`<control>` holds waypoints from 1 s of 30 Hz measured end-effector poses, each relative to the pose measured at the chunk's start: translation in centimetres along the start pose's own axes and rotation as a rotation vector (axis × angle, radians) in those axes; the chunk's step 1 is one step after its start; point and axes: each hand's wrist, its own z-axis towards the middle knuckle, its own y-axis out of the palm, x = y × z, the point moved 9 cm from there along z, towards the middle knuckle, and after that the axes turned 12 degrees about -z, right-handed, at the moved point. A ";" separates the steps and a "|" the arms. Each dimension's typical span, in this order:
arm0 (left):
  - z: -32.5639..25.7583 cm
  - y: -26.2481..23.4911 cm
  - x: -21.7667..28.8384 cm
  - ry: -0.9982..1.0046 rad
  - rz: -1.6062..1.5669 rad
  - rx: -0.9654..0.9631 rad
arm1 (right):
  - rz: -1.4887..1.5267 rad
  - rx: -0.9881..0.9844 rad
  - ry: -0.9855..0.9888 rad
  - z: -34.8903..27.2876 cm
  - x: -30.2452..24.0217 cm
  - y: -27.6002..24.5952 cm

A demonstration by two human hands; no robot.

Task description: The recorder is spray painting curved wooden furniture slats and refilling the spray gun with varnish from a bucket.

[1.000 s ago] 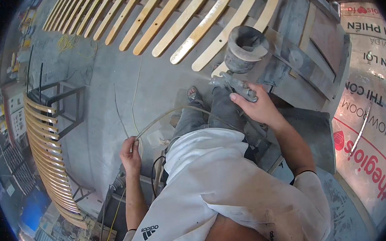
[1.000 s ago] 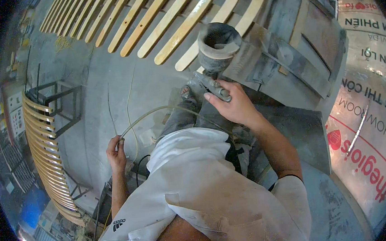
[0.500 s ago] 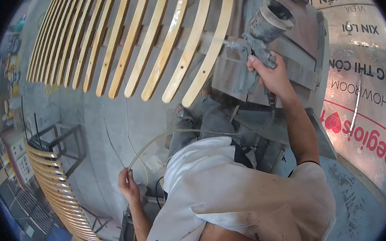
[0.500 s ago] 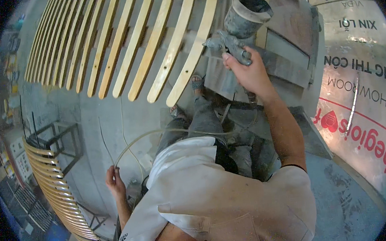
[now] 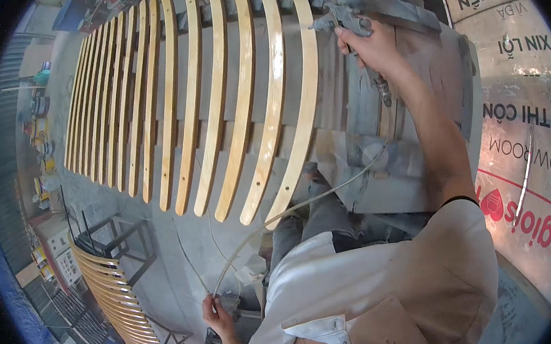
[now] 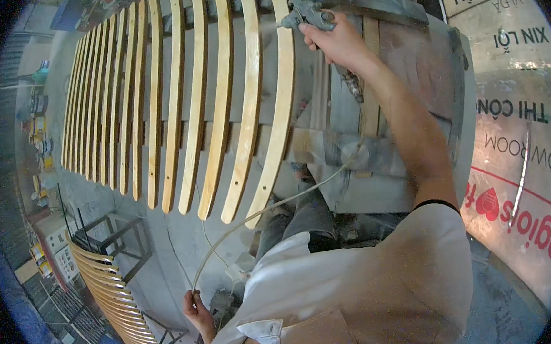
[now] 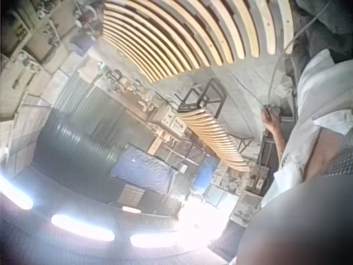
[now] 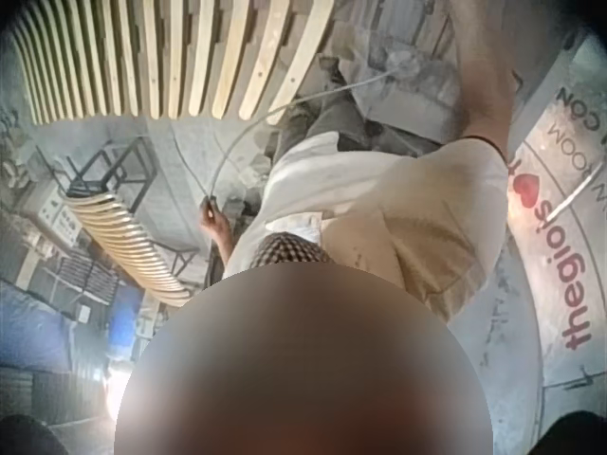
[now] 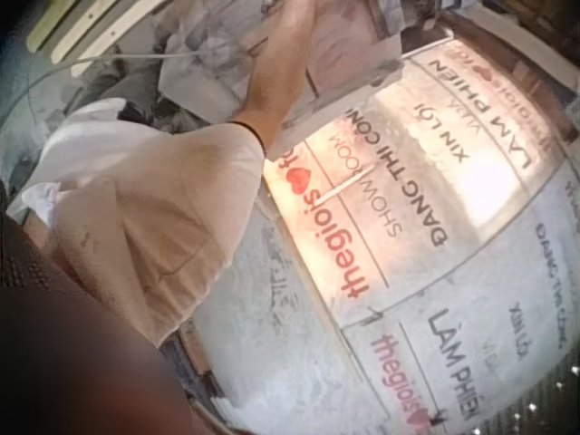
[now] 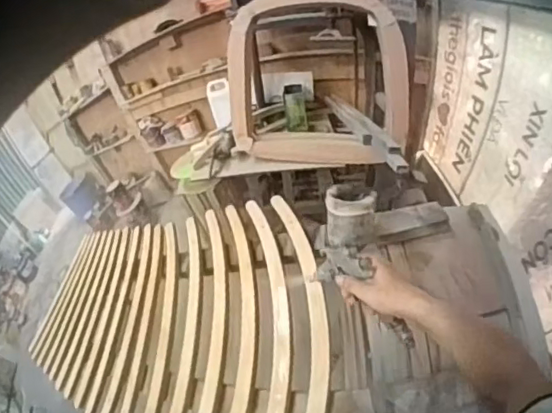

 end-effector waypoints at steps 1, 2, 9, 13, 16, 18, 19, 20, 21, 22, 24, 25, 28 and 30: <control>0.0 0.3 0.7 0.008 -0.004 0.003 | -0.005 0.006 -0.045 1.7 -0.5 -0.6; 0.1 1.0 1.1 -0.038 -0.002 -0.023 | -0.029 -0.010 -0.054 3.5 -0.7 -0.9; 0.9 3.9 6.9 -0.090 0.028 -0.031 | -0.079 0.056 -0.174 16.7 -2.7 -2.6; 0.9 4.7 8.3 -0.072 -0.025 0.024 | -0.063 0.050 -0.150 23.4 -3.1 -1.4; 0.7 4.9 9.1 -0.110 -0.002 0.038 | -0.035 0.072 -0.159 26.9 -4.1 -1.5; 0.6 5.0 8.8 -0.133 0.052 0.033 | -0.016 0.136 -0.195 27.6 -4.9 -1.9; 0.6 5.2 8.6 -0.097 0.039 0.037 | -0.019 0.138 -0.200 27.8 -5.0 -2.0; 0.7 5.5 8.2 -0.060 0.024 0.039 | -0.017 0.142 -0.209 27.9 -5.1 -2.3; 0.4 5.2 7.7 -0.069 0.024 0.044 | -0.010 0.132 -0.216 27.8 -5.2 -1.8; 0.3 5.0 7.3 -0.077 0.011 0.049 | -0.016 0.125 -0.215 26.9 -5.5 -1.6; 0.3 4.6 6.6 -0.092 -0.009 0.050 | -0.092 0.048 -0.175 24.5 -5.5 -1.1; 0.4 4.5 7.0 -0.079 -0.010 0.038 | -0.103 0.044 -0.173 23.0 -5.3 -1.4; 1.2 4.3 6.5 -0.061 -0.034 0.009 | -0.170 0.001 -0.232 15.7 -6.5 -1.6; 1.2 3.7 4.4 -0.039 -0.100 0.000 | -0.197 -0.015 -0.186 10.4 -6.3 -3.0</control>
